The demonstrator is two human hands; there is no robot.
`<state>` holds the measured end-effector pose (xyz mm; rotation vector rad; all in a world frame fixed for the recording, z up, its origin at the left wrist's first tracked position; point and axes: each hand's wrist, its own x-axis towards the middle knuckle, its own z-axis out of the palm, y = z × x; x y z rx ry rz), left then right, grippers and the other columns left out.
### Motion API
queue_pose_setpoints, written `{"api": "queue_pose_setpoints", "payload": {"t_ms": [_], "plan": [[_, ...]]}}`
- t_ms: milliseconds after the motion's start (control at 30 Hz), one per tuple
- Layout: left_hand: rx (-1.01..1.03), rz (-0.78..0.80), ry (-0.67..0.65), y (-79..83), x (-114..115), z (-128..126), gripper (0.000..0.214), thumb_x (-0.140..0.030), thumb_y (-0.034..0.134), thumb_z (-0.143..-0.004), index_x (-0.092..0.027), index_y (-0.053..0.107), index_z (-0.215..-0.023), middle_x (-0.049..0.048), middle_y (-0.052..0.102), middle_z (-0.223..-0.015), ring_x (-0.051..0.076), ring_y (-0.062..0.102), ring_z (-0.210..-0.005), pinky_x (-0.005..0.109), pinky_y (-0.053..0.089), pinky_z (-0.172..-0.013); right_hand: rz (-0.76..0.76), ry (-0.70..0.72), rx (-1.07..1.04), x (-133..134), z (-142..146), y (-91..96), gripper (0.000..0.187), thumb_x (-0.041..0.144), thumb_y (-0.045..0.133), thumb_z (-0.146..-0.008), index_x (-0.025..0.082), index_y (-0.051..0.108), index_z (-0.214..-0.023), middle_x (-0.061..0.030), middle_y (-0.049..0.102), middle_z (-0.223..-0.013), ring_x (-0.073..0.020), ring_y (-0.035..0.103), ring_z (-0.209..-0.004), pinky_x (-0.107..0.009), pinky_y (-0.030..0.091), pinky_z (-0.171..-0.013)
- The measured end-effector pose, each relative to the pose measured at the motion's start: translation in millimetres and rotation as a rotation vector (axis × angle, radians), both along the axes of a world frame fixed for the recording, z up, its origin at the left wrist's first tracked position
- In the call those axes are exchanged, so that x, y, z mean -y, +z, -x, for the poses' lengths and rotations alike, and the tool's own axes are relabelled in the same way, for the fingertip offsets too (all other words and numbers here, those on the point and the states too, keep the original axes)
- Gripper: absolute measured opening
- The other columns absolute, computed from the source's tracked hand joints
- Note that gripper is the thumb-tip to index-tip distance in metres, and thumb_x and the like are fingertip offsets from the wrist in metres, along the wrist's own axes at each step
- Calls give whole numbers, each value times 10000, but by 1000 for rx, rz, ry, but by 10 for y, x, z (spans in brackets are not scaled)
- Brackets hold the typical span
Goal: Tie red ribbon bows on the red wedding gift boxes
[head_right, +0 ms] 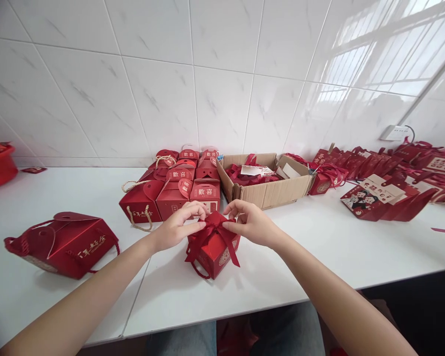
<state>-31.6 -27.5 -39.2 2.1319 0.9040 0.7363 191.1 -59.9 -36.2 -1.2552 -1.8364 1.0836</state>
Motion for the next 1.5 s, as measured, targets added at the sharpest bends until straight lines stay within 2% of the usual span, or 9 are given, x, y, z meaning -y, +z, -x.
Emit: {"api": "queue_pose_setpoints", "payload": {"t_ms": [133,267,533,733,867,1067,1267,1400,1500], "plan": [[37,73,-92,-1,-1,-2,99,-266,533,-830,-197,480,-782,42,555,-1012,182,530,-965,329,440,-869,85,117,-9,-12,-15,25,253,377,611,-809,188,548,-964,-8,563,-840,-107,555,-660,-254,449,-590],[6,40,-46,-30,-20,24,146,-339,531,-845,-204,513,-792,54,545,-1087,216,484,-1089,377,399,-960,152,135,28,-3,-19,92,279,365,637,-784,199,558,-993,-14,586,-874,-112,572,-683,-253,451,-598],[0,5,-12,-91,-18,-9,193,-380,493,-868,-227,609,-851,55,555,-1104,237,467,-1141,390,353,-1034,82,28,215,-19,17,162,425,576,441,-864,173,563,-808,21,457,-674,-80,381,-574,-211,326,-481],[73,32,13,-56,0,-37,248,-368,528,-833,-188,494,-667,40,565,-960,211,529,-958,361,415,-907,165,27,206,-42,-18,162,433,457,651,-765,242,510,-1113,10,536,-807,-98,471,-623,-212,393,-495],[132,62,9,-66,10,-59,239,-350,578,-797,-183,474,-662,37,565,-908,196,533,-899,330,422,-833,168,51,75,-46,-6,145,485,286,733,-679,227,531,-1116,7,504,-914,-87,513,-691,-229,449,-612],[189,99,24,-100,58,-116,198,-298,620,-761,-177,485,-681,14,540,-823,162,513,-793,299,409,-742,311,206,-19,-20,38,180,348,366,645,-783,219,565,-1089,1,576,-850,-50,434,-516,-204,342,-439],[160,118,48,-115,77,-131,106,-242,638,-735,-175,561,-762,11,564,-861,155,521,-781,290,404,-722,212,63,-39,-34,77,146,323,452,654,-773,173,626,-934,33,510,-674,-43,380,-496,-195,297,-444],[167,117,41,-123,82,-136,113,-223,651,-722,-176,564,-775,25,586,-905,172,535,-829,307,411,-772,88,-79,28,-33,155,84,279,432,635,-778,160,679,-823,-12,597,-708,-86,473,-589,-213,363,-513],[179,124,42,-119,92,-132,147,-206,654,-722,-179,554,-826,20,573,-894,165,534,-836,300,418,-791,-42,-88,134,-11,201,51,199,357,643,-761,176,724,-784,-17,639,-696,-101,494,-591,-228,375,-529]]}}
